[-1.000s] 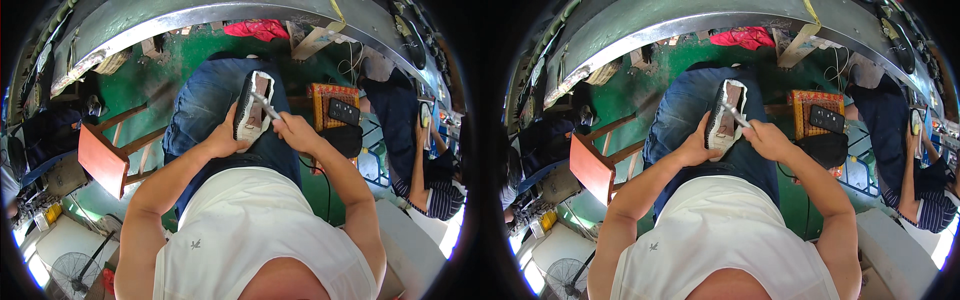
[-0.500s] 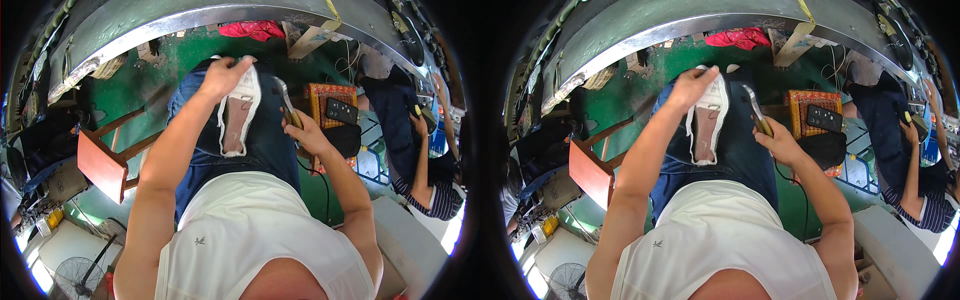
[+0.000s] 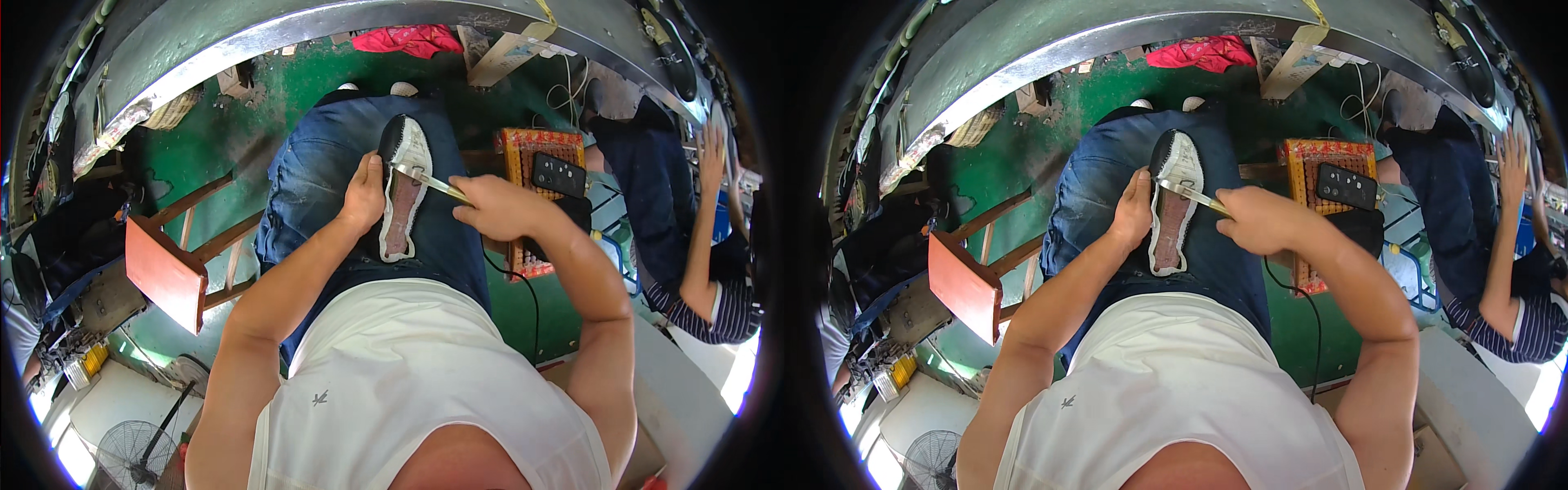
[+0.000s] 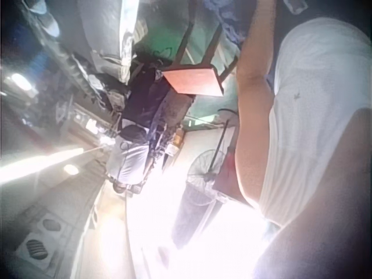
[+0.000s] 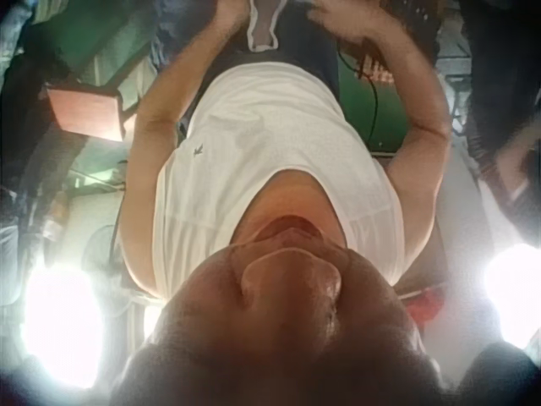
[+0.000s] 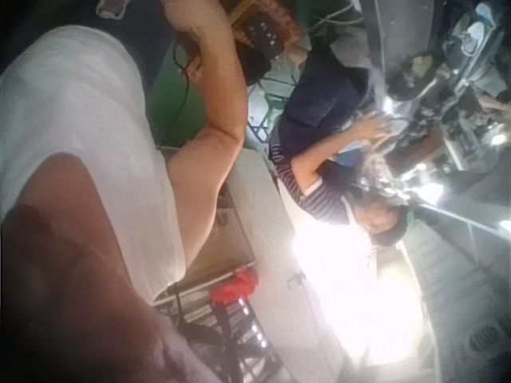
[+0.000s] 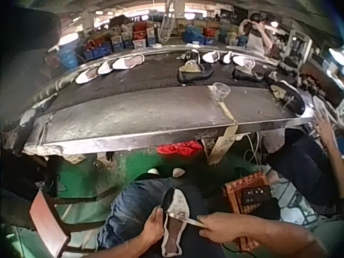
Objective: Securing shoe uppers to soles using hand tools on an assembly line.
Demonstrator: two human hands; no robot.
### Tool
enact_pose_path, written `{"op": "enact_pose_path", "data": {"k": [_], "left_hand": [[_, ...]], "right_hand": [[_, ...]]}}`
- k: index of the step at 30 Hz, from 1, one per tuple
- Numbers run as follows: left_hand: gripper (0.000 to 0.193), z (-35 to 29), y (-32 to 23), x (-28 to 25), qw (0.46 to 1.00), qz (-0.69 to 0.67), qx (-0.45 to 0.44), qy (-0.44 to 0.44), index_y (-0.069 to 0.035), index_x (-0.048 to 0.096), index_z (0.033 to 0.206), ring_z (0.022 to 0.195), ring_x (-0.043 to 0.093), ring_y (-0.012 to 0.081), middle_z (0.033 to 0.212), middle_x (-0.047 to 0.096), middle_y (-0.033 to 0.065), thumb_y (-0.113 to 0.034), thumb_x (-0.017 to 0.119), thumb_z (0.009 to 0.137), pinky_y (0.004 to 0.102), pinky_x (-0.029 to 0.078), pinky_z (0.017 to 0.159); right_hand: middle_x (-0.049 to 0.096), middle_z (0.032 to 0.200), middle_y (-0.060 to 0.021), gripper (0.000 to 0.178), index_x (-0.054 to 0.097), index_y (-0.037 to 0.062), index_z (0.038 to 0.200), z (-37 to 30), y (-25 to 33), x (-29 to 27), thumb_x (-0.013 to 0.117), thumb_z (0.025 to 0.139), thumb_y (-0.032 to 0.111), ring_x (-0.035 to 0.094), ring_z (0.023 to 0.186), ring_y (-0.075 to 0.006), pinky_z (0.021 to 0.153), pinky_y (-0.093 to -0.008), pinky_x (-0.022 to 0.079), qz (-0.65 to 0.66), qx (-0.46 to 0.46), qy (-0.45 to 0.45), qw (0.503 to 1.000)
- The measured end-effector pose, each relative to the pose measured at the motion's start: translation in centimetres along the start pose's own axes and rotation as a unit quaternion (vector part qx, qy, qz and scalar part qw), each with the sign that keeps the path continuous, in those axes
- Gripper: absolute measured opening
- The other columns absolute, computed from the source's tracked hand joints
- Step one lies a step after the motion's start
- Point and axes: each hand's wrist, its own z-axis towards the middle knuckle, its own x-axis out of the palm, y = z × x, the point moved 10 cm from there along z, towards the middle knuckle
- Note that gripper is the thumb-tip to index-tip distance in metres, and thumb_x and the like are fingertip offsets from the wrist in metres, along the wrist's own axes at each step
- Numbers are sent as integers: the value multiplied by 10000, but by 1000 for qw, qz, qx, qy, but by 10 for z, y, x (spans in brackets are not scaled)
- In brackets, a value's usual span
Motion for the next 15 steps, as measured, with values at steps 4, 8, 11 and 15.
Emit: {"op": "enact_pose_path", "data": {"k": [4, 8, 11, 15], "left_hand": [[619, -5, 18, -3, 996, -89, -18, 24, -9, 365, 1513, 1309, 497, 282, 1419, 528, 197, -459, 372, 1088, 339, 372, 1115], [816, 0, 27, -6, 977, -199, -47, 54, 29, 208, 1576, 1376, 432, 274, 1509, 432, 199, -524, 483, 1042, 335, 345, 1145], [856, -4, -15, 3, 992, -112, -5, 60, 38, 207, 1574, 1377, 432, 258, 1511, 434, 196, -501, 570, 1016, 334, 354, 1140], [817, -5, -18, 4, 992, -120, -26, 40, -3, 257, 1572, 1388, 414, 236, 1510, 441, 140, -470, 612, 1003, 357, 321, 1165]], "right_hand": [[682, 881, -268, 332, 638, -63, 925, 18, 4, 13, 595, 969, 263, 673, 875, -432, 786, -514, 511, 11, 70, 179, 981], [664, 868, -271, 290, 630, -23, 912, 27, -7, 41, 611, 963, 262, 635, 888, -474, 783, -524, 499, 59, 33, 15, 998], [673, 807, -210, 289, 616, -17, 897, 15, -16, 41, 617, 967, 263, 674, 777, -391, 709, -473, 520, 69, 42, -77, 994], [649, 729, -78, 294, 608, 10, 870, 12, -27, 60, 615, 986, 280, 632, 626, -179, 573, -350, 497, 338, 181, 68, 921]]}}
